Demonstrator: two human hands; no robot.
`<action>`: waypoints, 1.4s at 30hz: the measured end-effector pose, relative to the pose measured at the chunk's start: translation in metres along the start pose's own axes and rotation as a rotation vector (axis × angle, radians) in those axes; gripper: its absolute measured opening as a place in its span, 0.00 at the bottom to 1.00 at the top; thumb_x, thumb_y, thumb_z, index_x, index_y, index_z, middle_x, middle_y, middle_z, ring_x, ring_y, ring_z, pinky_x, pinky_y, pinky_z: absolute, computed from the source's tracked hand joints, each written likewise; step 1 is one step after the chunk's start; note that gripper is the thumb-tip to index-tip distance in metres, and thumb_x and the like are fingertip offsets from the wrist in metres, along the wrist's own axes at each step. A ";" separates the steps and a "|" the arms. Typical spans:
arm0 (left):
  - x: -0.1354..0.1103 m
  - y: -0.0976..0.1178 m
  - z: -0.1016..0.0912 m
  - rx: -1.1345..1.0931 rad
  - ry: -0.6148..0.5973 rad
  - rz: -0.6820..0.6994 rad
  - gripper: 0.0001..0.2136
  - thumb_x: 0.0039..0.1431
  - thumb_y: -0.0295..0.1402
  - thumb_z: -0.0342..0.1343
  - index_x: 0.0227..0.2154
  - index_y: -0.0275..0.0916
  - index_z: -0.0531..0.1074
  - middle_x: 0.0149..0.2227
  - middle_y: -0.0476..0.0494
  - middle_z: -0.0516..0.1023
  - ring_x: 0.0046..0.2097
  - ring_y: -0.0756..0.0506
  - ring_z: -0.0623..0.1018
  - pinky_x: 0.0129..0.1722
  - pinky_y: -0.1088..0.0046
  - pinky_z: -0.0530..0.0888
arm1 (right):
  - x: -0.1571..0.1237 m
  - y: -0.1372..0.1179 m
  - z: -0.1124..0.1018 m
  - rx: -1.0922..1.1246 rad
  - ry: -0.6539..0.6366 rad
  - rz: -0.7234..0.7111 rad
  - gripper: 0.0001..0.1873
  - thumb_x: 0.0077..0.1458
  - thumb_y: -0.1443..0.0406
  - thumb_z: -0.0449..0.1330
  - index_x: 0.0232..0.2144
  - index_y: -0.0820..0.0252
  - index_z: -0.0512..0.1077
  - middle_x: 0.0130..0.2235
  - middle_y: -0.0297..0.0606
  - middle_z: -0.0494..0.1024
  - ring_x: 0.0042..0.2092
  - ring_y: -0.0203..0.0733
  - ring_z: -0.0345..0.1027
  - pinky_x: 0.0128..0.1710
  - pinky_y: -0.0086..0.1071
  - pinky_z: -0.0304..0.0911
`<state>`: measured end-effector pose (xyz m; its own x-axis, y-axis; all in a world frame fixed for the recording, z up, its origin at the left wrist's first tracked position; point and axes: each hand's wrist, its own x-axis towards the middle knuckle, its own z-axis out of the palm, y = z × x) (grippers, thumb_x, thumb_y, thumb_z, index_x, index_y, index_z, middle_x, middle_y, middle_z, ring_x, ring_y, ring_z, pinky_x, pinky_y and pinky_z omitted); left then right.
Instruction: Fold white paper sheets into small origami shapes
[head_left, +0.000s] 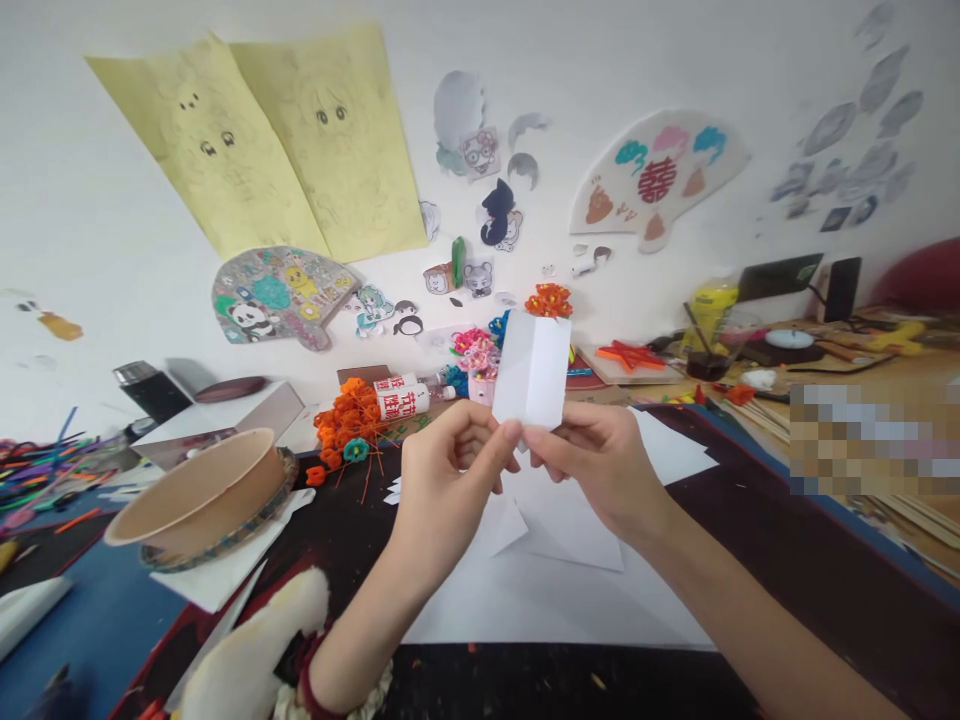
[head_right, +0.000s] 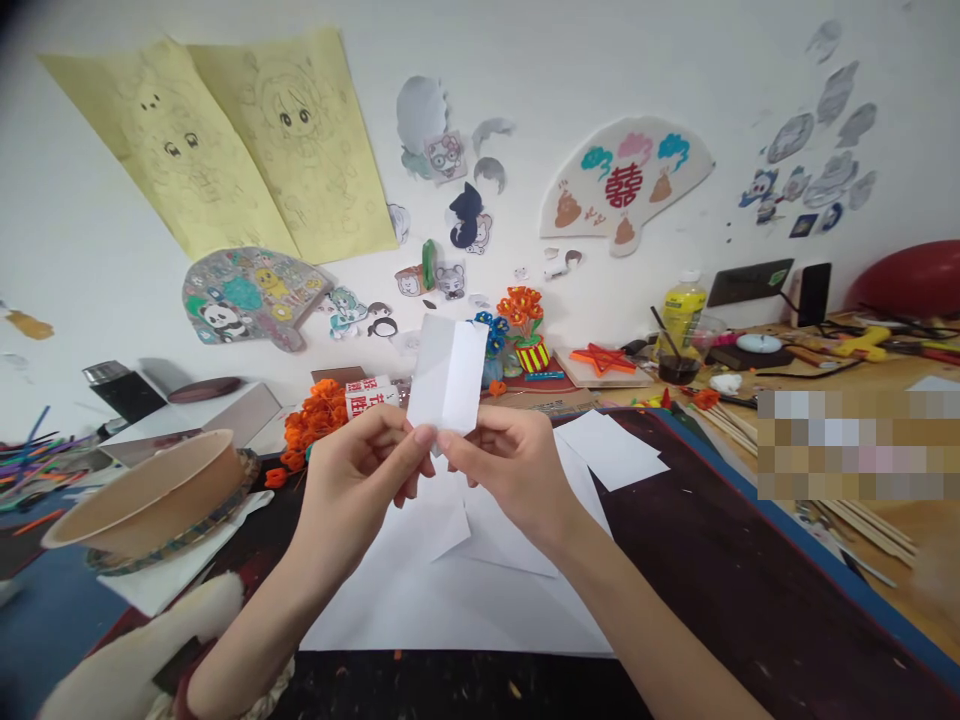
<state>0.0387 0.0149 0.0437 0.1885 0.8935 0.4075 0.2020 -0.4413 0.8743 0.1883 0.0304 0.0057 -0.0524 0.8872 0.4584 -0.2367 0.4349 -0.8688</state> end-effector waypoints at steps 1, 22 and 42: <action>-0.001 0.000 0.000 0.008 0.005 0.004 0.10 0.59 0.35 0.57 0.25 0.37 0.68 0.20 0.52 0.72 0.19 0.56 0.68 0.17 0.82 0.65 | 0.000 0.000 0.000 0.011 -0.018 0.009 0.06 0.51 0.63 0.64 0.25 0.60 0.76 0.20 0.30 0.71 0.20 0.32 0.60 0.18 0.27 0.57; -0.003 -0.010 0.003 0.073 0.070 0.073 0.13 0.63 0.37 0.52 0.23 0.37 0.68 0.20 0.52 0.72 0.20 0.55 0.68 0.20 0.81 0.65 | 0.001 -0.003 -0.004 0.027 -0.201 0.149 0.12 0.51 0.58 0.65 0.28 0.62 0.74 0.24 0.33 0.72 0.23 0.33 0.64 0.21 0.28 0.62; 0.005 -0.017 0.000 0.264 -0.107 -0.020 0.10 0.60 0.36 0.54 0.26 0.38 0.71 0.24 0.49 0.76 0.26 0.51 0.73 0.24 0.78 0.66 | 0.011 0.004 -0.023 -0.017 -0.068 0.186 0.15 0.50 0.56 0.66 0.34 0.62 0.76 0.29 0.37 0.77 0.31 0.41 0.70 0.30 0.33 0.65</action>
<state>0.0362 0.0274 0.0308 0.2796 0.8948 0.3481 0.4470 -0.4422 0.7776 0.2094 0.0459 0.0026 -0.1591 0.9404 0.3006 -0.2007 0.2673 -0.9425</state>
